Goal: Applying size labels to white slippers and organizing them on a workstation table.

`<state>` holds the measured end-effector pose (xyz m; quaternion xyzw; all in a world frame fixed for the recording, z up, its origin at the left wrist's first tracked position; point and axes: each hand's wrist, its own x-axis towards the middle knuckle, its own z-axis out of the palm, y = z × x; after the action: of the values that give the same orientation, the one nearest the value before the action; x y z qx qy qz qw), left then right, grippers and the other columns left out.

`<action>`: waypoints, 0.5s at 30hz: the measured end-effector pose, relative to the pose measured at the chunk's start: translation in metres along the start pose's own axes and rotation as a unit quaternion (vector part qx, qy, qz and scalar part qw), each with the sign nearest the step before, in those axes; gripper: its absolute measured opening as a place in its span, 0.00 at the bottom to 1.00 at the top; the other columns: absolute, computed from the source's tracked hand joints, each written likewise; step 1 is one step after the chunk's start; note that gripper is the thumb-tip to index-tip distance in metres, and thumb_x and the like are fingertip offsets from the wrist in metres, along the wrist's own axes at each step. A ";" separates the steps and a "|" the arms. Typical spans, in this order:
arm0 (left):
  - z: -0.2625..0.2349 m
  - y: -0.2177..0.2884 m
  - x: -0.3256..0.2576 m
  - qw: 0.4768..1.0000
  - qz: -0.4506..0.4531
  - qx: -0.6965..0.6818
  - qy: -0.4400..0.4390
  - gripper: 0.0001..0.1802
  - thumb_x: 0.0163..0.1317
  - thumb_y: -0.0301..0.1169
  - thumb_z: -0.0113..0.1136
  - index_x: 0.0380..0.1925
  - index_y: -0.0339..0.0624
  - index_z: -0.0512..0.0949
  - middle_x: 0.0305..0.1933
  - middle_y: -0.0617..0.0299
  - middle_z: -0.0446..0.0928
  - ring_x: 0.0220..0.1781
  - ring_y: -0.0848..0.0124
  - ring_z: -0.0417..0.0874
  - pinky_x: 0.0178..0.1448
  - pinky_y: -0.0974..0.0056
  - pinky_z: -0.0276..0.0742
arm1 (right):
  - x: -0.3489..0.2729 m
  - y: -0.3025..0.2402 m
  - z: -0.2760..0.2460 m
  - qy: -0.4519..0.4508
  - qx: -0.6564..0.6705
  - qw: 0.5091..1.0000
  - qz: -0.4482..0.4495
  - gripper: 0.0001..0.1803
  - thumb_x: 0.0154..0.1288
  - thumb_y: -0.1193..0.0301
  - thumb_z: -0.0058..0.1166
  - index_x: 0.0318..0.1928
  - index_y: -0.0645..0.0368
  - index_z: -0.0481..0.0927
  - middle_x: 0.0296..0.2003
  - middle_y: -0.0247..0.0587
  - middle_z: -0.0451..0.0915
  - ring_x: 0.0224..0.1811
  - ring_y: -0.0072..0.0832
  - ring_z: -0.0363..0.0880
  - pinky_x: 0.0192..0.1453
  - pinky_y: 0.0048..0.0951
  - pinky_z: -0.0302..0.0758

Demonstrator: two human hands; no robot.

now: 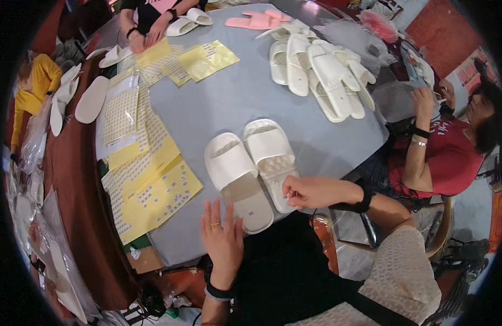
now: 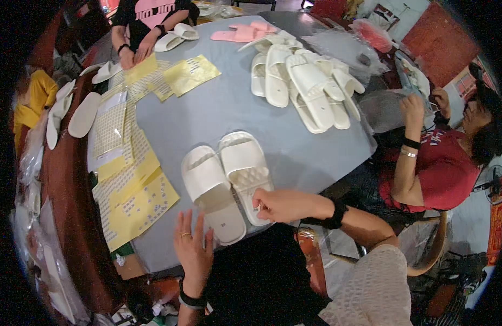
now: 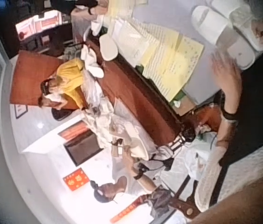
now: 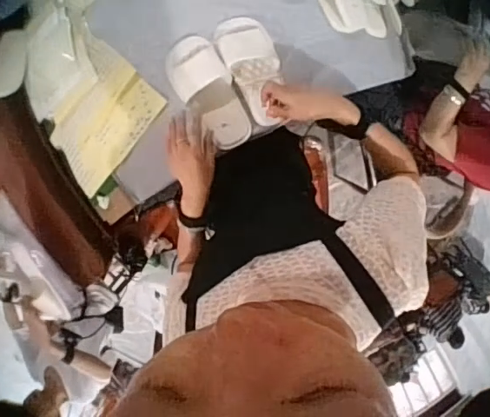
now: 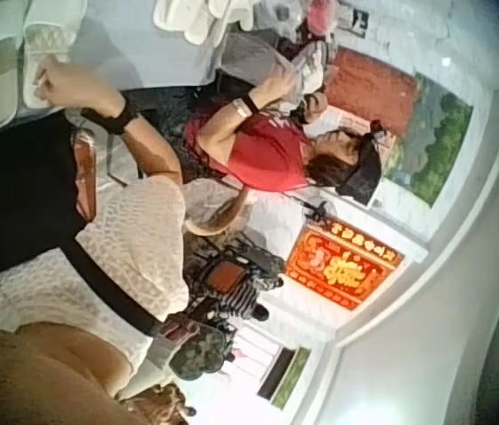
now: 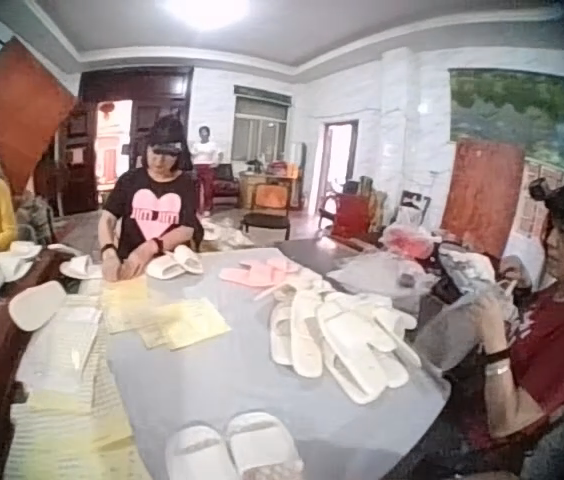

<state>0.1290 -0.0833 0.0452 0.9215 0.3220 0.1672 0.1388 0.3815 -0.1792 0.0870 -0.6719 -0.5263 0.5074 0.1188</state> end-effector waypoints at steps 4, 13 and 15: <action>0.012 0.042 0.008 0.994 0.073 -0.077 -0.001 0.26 0.56 0.30 0.60 0.56 0.43 0.69 0.58 0.51 0.67 0.64 0.51 0.66 0.62 0.46 0.63 | -0.001 0.016 0.015 0.086 -0.082 0.991 -0.059 0.16 0.64 0.65 0.49 0.45 0.60 0.63 0.27 0.49 0.75 0.29 0.46 0.76 0.33 0.41 0.69; 0.037 0.072 0.024 0.989 0.098 -0.092 -0.054 0.28 0.51 0.27 0.62 0.55 0.45 0.70 0.54 0.50 0.69 0.59 0.51 0.69 0.59 0.51 0.66 | 0.004 0.024 0.021 0.135 -0.091 0.982 -0.097 0.12 0.63 0.68 0.48 0.42 0.61 0.63 0.30 0.53 0.76 0.33 0.51 0.77 0.33 0.46 0.71; 0.039 0.073 0.025 0.989 0.101 -0.090 -0.065 0.28 0.52 0.27 0.62 0.56 0.45 0.70 0.54 0.50 0.68 0.59 0.51 0.69 0.59 0.51 0.66 | 0.005 0.026 0.023 0.149 -0.085 0.980 -0.100 0.11 0.63 0.69 0.48 0.41 0.61 0.64 0.32 0.53 0.76 0.33 0.51 0.77 0.33 0.46 0.71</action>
<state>0.2031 -0.1278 0.0417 0.9418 0.2015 0.1481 0.2245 0.3781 -0.1943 0.0552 -0.6916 -0.6081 0.3409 0.1887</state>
